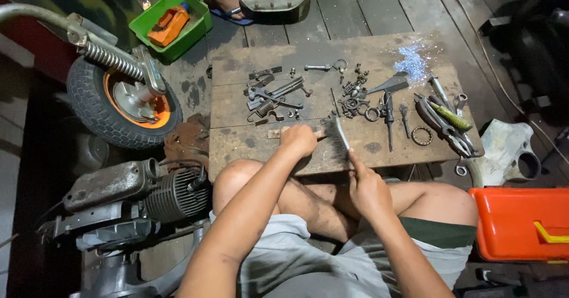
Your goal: The person sits on the floor and uses a wire brush to scrub a small metal part on a wooden table. They pick up the part, scrub it, and place it back down among other scattered metal components and tools.
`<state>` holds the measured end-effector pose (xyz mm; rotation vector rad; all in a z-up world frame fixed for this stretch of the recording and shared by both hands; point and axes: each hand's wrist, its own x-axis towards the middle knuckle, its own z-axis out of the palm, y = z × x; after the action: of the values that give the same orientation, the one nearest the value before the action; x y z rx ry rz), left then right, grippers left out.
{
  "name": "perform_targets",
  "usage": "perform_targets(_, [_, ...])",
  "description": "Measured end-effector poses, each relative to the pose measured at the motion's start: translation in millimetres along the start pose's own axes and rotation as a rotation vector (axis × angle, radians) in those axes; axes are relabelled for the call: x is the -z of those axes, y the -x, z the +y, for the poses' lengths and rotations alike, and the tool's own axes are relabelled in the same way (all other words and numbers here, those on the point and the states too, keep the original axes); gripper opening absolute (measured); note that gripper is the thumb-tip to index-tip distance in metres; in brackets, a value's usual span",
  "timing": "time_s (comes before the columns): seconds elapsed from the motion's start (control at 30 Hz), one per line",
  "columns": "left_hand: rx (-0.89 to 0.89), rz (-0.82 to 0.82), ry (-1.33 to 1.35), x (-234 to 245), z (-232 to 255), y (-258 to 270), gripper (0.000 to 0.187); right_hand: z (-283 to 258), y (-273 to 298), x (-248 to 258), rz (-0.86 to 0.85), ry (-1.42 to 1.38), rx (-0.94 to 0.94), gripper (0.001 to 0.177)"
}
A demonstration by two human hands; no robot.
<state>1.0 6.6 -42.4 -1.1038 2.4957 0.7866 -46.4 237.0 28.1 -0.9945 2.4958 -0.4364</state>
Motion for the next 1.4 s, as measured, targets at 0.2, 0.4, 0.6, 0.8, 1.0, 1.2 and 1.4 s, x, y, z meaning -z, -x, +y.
perform_targets(0.2, [-0.013, -0.023, 0.061, 32, 22, 31, 0.048, -16, 9, 22, -0.017, -0.010, -0.009, 0.060])
perform_targets(0.4, [-0.019, -0.045, 0.071, 20, 16, 22, 0.049, 5, -4, 5, 0.007, 0.056, -0.057, 0.056])
perform_targets(0.6, [-0.006, -0.027, 0.066, 16, 10, 21, 0.044, -4, 2, -1, 0.027, -0.020, -0.023, 0.054])
perform_targets(0.8, [-0.028, -0.043, 0.001, 27, 17, 35, 0.049, -22, 12, 22, 0.012, -0.097, -0.018, 0.056])
perform_targets(1.0, [-0.013, -0.021, 0.007, 18, 11, 24, 0.045, -6, -1, 15, -0.001, -0.012, -0.057, 0.055])
perform_targets(1.2, [-0.007, -0.016, -0.011, 13, 7, 19, 0.047, -4, -4, 0, -0.015, 0.010, -0.050, 0.059])
perform_targets(1.4, [-0.028, -0.028, 0.041, 39, 23, 47, 0.049, -22, 8, 31, -0.034, -0.082, -0.048, 0.054])
